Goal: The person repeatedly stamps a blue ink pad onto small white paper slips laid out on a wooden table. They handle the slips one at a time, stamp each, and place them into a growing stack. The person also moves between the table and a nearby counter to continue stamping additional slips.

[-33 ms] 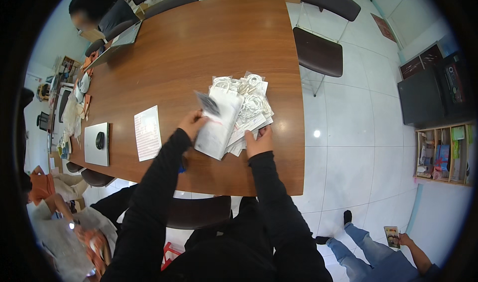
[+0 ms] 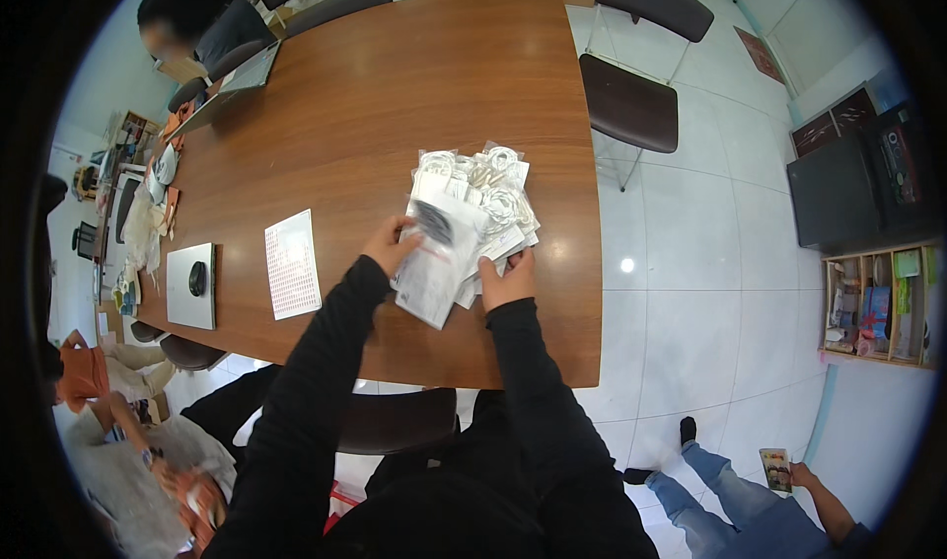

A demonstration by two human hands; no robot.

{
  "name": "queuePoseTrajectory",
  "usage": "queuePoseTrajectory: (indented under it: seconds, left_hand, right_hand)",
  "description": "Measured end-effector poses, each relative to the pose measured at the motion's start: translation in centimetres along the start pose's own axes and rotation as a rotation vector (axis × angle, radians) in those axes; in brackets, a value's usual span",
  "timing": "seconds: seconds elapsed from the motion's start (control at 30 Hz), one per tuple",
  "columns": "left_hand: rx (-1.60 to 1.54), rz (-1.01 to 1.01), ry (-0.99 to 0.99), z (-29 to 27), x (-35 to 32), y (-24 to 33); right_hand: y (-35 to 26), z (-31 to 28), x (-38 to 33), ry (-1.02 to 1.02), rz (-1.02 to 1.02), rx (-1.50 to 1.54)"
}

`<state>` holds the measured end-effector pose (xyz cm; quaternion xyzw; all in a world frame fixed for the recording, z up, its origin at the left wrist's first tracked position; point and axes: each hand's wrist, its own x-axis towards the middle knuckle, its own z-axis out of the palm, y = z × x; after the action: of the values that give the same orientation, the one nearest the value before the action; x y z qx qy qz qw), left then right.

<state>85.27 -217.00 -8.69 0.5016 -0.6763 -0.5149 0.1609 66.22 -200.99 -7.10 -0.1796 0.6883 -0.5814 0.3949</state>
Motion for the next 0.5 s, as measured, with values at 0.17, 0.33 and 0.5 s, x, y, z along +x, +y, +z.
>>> queuePoseTrajectory:
  seconds: [0.17,0.33,0.5]
  left_hand:
    - [0.074,-0.061,0.285,5.7,-0.7,3.8]
    - [0.043,-0.168,0.124,5.7,-0.9,5.7]
    - [-0.079,-0.083,0.046,6.0,-0.9,5.2]
  right_hand:
    - [0.4,1.0,0.9,0.055,-0.013,-0.104]
    - [1.4,-0.4,1.6,0.102,-0.047,-0.163]
    - [2.0,-1.7,2.7,-0.017,-0.026,-0.045]
